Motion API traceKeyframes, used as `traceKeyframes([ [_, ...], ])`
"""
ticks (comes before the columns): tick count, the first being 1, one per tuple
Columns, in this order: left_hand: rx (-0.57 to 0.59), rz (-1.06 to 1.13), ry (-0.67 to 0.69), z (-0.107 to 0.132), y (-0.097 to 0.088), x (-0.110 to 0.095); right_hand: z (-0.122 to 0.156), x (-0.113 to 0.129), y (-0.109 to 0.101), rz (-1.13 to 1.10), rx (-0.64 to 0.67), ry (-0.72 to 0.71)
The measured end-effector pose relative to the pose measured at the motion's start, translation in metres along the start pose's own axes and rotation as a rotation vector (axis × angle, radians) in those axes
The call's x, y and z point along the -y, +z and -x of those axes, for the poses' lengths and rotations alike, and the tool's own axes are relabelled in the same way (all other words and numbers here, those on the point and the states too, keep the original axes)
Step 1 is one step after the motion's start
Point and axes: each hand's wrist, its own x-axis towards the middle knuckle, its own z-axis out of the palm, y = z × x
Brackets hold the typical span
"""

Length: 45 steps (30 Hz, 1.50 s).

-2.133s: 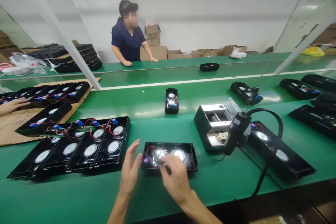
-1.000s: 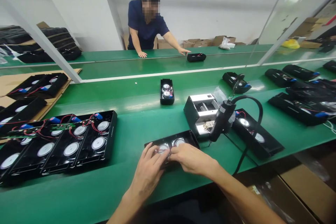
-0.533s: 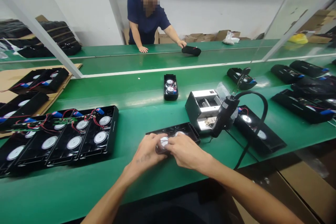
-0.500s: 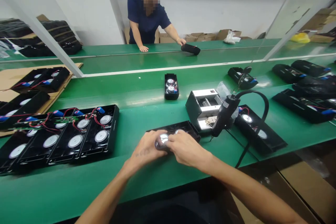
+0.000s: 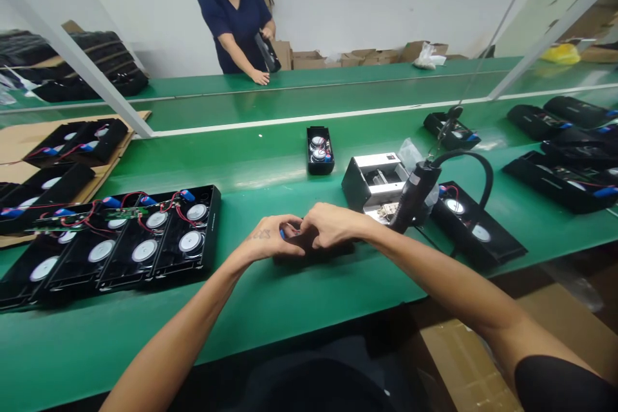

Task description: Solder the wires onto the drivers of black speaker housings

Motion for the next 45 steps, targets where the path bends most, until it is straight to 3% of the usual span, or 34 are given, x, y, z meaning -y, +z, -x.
traceKeyframes([
  [5,0.047,0.026,-0.023,-0.006,-0.006,0.0,-0.006,0.001,-0.002,-0.12,0.041,0.049],
  [11,0.081,0.037,-0.043,-0.009,-0.01,-0.001,-0.01,0.001,0.002,-0.166,-0.006,0.109],
  [26,0.117,0.123,-0.086,-0.015,-0.011,0.002,-0.021,-0.006,0.002,-0.342,0.049,0.201],
  [34,0.112,0.19,-0.149,-0.018,-0.012,0.001,-0.025,-0.003,0.0,-0.288,0.066,0.196],
  [38,0.098,0.199,-0.133,-0.017,-0.011,0.003,-0.019,0.001,0.007,-0.134,0.008,0.172],
  [41,0.103,0.2,-0.127,-0.017,-0.01,0.003,-0.016,0.004,0.013,-0.049,-0.039,0.216],
  [45,0.118,0.22,-0.147,-0.019,-0.011,0.0,-0.021,0.006,0.013,-0.123,-0.031,0.296],
])
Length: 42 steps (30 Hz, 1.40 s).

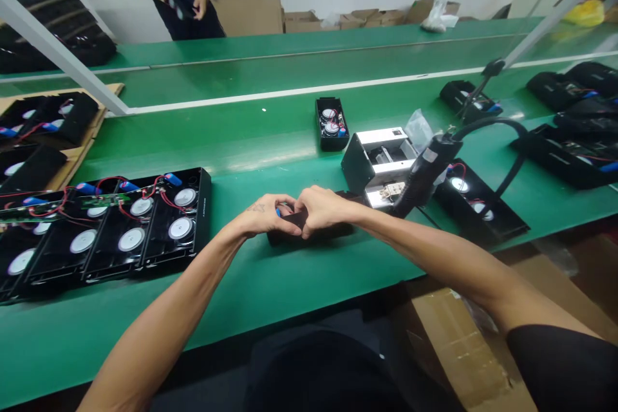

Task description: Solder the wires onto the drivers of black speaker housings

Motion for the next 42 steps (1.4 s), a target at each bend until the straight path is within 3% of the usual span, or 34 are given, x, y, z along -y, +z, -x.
traceKeyframes([
  [7,0.008,-0.055,-0.018,0.002,0.003,-0.002,0.005,0.005,0.006,0.022,-0.025,0.047],
  [15,-0.024,-0.047,0.002,0.008,0.008,-0.005,0.018,-0.001,0.009,0.088,-0.083,-0.071],
  [21,0.002,0.004,-0.041,0.004,0.003,-0.008,0.011,-0.004,0.005,0.058,-0.083,-0.058],
  [29,-0.032,-0.061,-0.028,0.006,0.008,-0.006,0.015,0.002,0.014,0.055,-0.124,0.024],
  [33,-0.019,-0.063,-0.066,0.002,0.003,-0.006,0.015,0.0,0.007,0.039,-0.134,0.001],
  [38,-0.037,-0.087,-0.094,-0.002,-0.004,-0.013,0.008,-0.005,-0.008,-0.072,-0.018,-0.099],
  [42,-0.027,-0.097,-0.084,-0.001,-0.001,-0.015,0.008,-0.001,-0.007,-0.081,-0.042,-0.026],
])
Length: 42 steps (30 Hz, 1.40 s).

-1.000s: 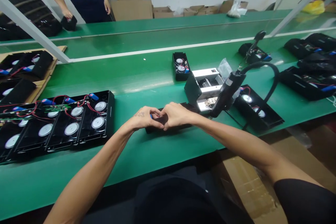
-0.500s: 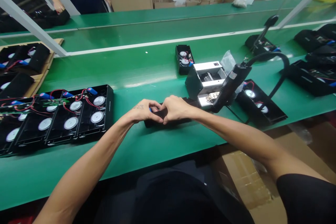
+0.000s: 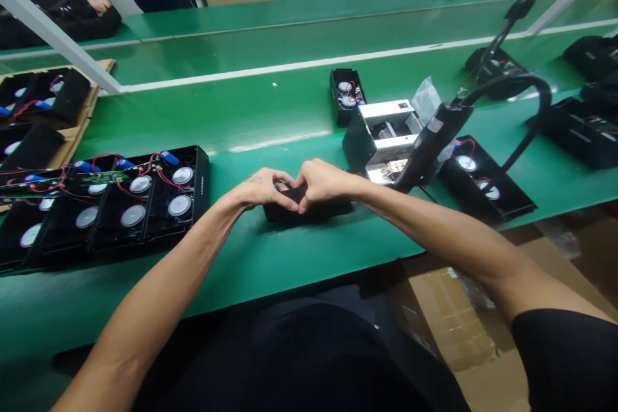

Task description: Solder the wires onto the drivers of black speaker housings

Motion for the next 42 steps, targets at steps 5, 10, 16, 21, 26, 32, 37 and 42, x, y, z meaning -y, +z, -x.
traceKeyframes([
  [5,-0.013,0.025,-0.004,0.004,0.006,0.0,0.005,0.005,0.009,0.022,-0.063,0.049],
  [10,-0.05,0.016,-0.03,-0.001,0.002,-0.001,0.0,-0.002,0.004,0.018,-0.042,-0.018],
  [16,-0.021,0.077,-0.064,-0.014,-0.01,0.001,-0.018,-0.011,-0.016,-0.025,0.089,-0.098],
  [21,-0.021,0.057,-0.041,-0.015,-0.01,0.004,-0.019,-0.008,-0.017,-0.018,0.074,-0.063],
  [26,-0.01,0.036,-0.046,-0.011,-0.008,0.001,-0.019,-0.009,-0.011,-0.024,0.055,-0.05],
  [32,-0.046,0.005,-0.006,-0.007,-0.002,0.003,-0.016,-0.009,-0.002,-0.029,0.022,-0.021],
  [37,-0.042,0.019,0.033,0.002,0.005,0.004,0.007,0.0,0.006,0.105,-0.047,-0.061],
  [42,-0.071,-0.169,0.132,0.025,0.029,0.012,0.078,-0.008,0.035,-0.044,-0.579,-0.179],
])
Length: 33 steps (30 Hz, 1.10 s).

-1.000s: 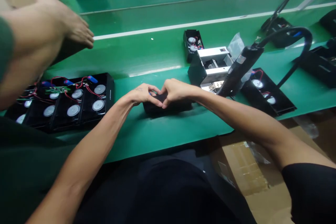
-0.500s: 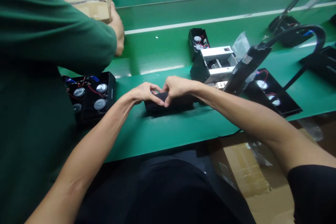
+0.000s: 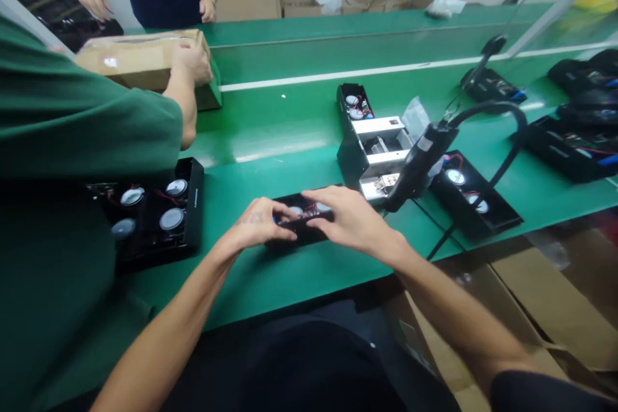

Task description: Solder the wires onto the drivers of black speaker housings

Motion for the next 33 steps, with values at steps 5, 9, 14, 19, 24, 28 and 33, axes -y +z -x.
traceKeyframes([
  [5,-0.184,-0.284,0.255,0.031,0.04,0.012,0.069,-0.046,-0.013,-0.157,-1.005,0.321],
  [9,-0.269,-0.354,0.435,0.043,0.057,0.02,0.068,-0.093,-0.022,-0.039,-0.909,0.497],
  [14,-0.319,-0.371,0.478,0.042,0.061,0.024,0.049,-0.105,-0.008,-0.337,-0.907,0.449],
  [19,-0.303,-0.394,0.46,0.04,0.06,0.028,0.05,-0.098,-0.002,-0.751,-0.807,0.345],
  [24,-0.339,-0.386,0.499,0.038,0.057,0.028,0.038,-0.088,-0.044,-0.682,-1.111,0.161],
  [28,-0.349,-0.372,0.494,0.036,0.06,0.019,0.018,-0.085,-0.06,-0.559,-1.194,0.122],
  [33,-0.339,-0.343,0.479,0.038,0.064,0.015,0.012,-0.088,-0.057,-0.638,-0.986,0.131],
])
